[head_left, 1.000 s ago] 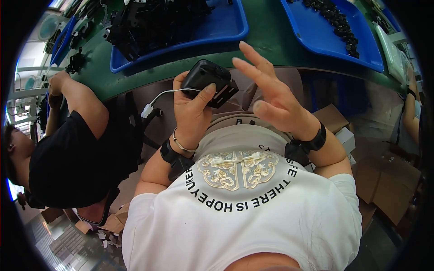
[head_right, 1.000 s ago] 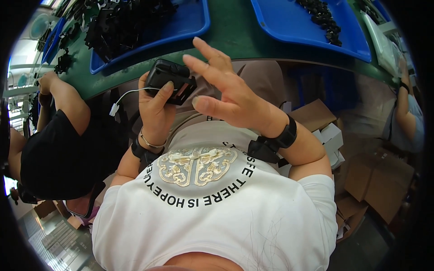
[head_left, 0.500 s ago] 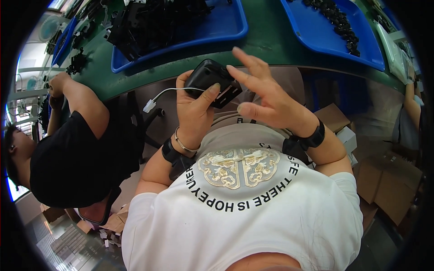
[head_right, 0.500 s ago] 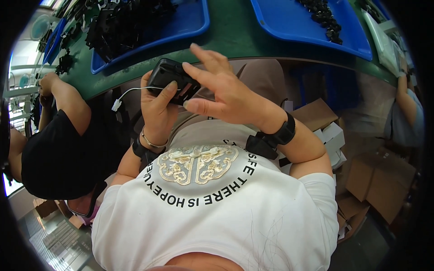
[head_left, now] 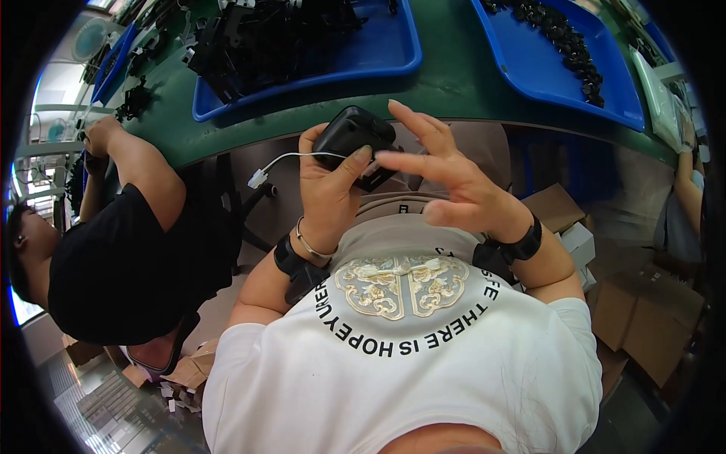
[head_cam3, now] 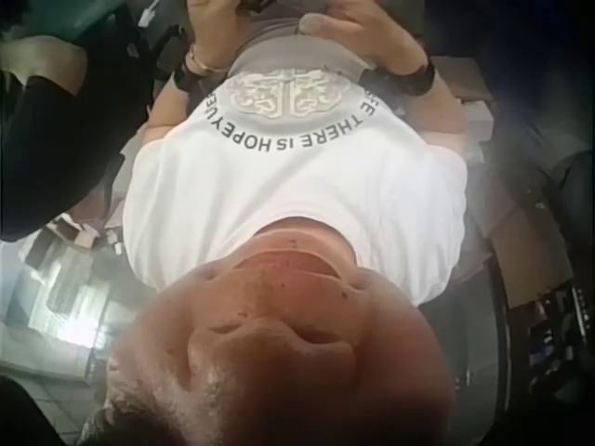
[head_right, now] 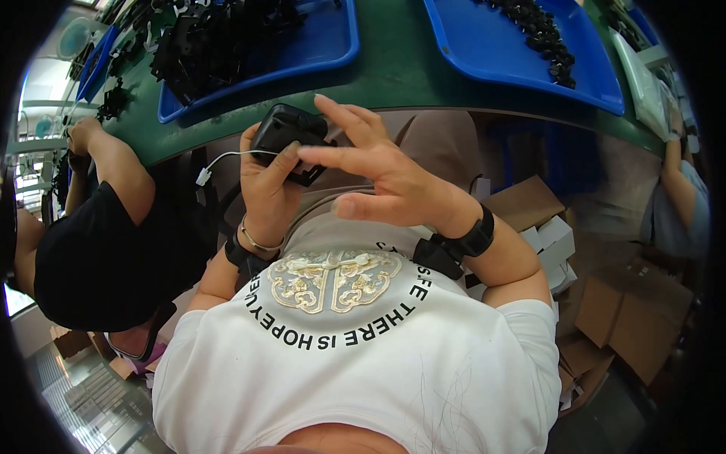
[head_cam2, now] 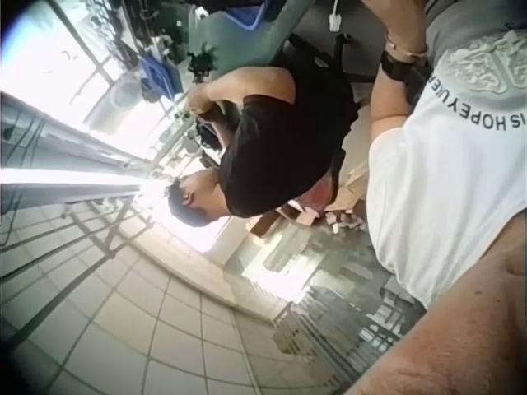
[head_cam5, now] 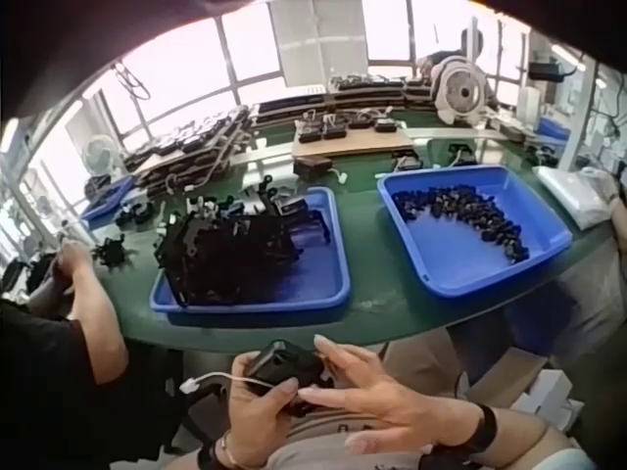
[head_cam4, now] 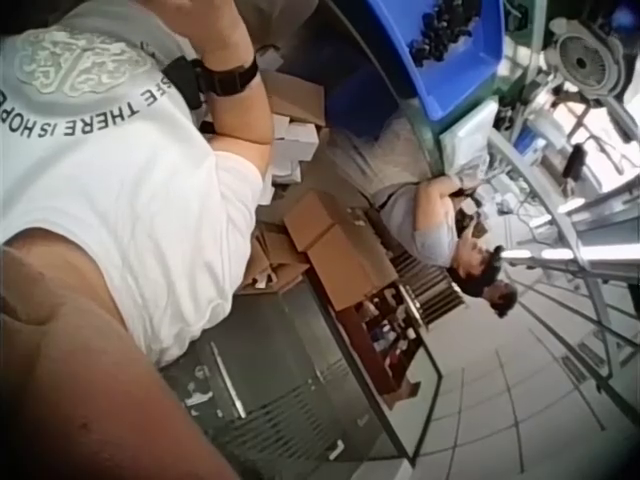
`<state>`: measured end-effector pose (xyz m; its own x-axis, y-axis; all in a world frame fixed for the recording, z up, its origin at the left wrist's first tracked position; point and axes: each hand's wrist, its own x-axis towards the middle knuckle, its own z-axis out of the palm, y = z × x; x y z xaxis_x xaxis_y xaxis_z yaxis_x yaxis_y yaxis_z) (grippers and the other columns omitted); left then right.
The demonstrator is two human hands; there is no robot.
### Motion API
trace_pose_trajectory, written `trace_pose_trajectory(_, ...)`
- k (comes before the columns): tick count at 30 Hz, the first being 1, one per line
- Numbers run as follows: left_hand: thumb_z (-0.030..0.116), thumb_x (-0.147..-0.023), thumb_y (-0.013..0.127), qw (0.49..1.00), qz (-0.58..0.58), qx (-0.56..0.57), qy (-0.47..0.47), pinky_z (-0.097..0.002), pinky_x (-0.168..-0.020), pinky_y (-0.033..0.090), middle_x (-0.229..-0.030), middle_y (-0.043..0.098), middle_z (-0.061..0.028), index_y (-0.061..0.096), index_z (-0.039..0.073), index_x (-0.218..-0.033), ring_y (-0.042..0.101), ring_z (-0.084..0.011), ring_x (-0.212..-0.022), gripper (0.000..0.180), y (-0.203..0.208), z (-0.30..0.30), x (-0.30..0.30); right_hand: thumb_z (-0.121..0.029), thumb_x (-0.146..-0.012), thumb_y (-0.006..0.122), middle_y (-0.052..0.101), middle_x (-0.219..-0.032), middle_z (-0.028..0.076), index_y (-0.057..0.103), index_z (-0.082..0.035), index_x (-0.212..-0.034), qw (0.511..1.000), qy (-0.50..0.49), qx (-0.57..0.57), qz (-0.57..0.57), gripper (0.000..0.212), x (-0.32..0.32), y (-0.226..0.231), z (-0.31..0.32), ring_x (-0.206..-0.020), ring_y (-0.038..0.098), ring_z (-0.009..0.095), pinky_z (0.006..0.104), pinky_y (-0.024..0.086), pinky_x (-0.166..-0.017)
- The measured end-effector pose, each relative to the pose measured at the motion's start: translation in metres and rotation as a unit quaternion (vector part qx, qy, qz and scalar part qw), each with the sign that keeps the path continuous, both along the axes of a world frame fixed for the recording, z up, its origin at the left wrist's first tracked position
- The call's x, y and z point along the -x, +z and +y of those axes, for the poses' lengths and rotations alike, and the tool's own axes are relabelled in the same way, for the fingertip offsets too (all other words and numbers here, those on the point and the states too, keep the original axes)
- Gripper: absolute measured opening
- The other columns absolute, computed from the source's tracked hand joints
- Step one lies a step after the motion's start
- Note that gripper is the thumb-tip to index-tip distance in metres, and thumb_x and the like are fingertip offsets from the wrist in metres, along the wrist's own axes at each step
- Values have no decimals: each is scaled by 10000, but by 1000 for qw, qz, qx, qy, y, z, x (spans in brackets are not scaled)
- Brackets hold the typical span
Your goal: Assembling black plastic electronic housings by inserting wires and connecting internal components.
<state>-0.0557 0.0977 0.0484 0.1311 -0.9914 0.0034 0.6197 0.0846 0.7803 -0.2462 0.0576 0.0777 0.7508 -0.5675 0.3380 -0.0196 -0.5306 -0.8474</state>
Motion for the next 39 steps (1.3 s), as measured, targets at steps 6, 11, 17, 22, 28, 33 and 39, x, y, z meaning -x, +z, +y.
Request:
trace_pose_trajectory(6,-55,-796,628,1000,3,-18,-11,-330,-806,531,-1053,563,-110,374,69,-1126,600,-196,-941,434,1,-1,2,-531,-862,482,183,-1466,219,411,-51,-1344,992,-112,34,45,684,-1,-8,-1,-1338,186,350,445,156,-1070)
trace_pose_trajectory(11,-55,-796,629,1000,16,-16,-9,-329,-808,532,-1052,563,-113,371,68,-1132,599,-198,-942,441,1,2,4,-518,-874,471,190,-1465,218,415,-47,-1339,999,-45,29,3,664,-3,-8,1,-1334,195,350,446,156,-1070)
trace_pose_trajectory(17,-40,-828,583,999,-20,-21,-21,-374,-823,537,-1077,546,-129,387,61,-1138,592,-238,-968,381,-3,-1,1,-529,-873,466,196,-1463,219,410,-35,-1338,989,-144,17,37,681,-2,-6,-4,-1337,195,346,445,149,-1074)
trace_pose_trajectory(22,-46,-823,589,1000,-21,-17,-12,-363,-819,537,-1078,546,-130,373,61,-1141,593,-229,-967,399,-5,-1,1,-528,-877,461,198,-1465,213,414,-21,-1332,998,-60,16,6,684,-4,-10,1,-1339,197,340,436,150,-1077)
trace_pose_trajectory(28,-53,-811,605,999,5,-24,-24,-362,-811,545,-1064,551,-131,349,57,-1135,599,-212,-948,427,1,1,3,-431,-906,480,254,-1442,218,434,-18,-1316,997,-39,19,-61,584,-5,-2,4,-1329,229,304,403,168,-1075)
trace_pose_trajectory(33,-22,-816,609,996,6,-58,-63,-377,-802,553,-1068,537,-139,340,53,-1147,597,-223,-955,433,7,2,3,-266,-918,518,413,-1348,190,443,-12,-1301,988,-156,-12,3,465,4,-14,-9,-1226,389,236,341,298,-1014)
trace_pose_trajectory(39,36,-810,629,984,-31,-112,-132,-354,-760,564,-1057,515,-142,323,50,-1181,598,-224,-931,482,9,5,1,-115,-919,508,552,-1154,105,442,3,-1287,969,-134,-202,-42,392,-9,-17,3,-994,517,133,252,426,-862)
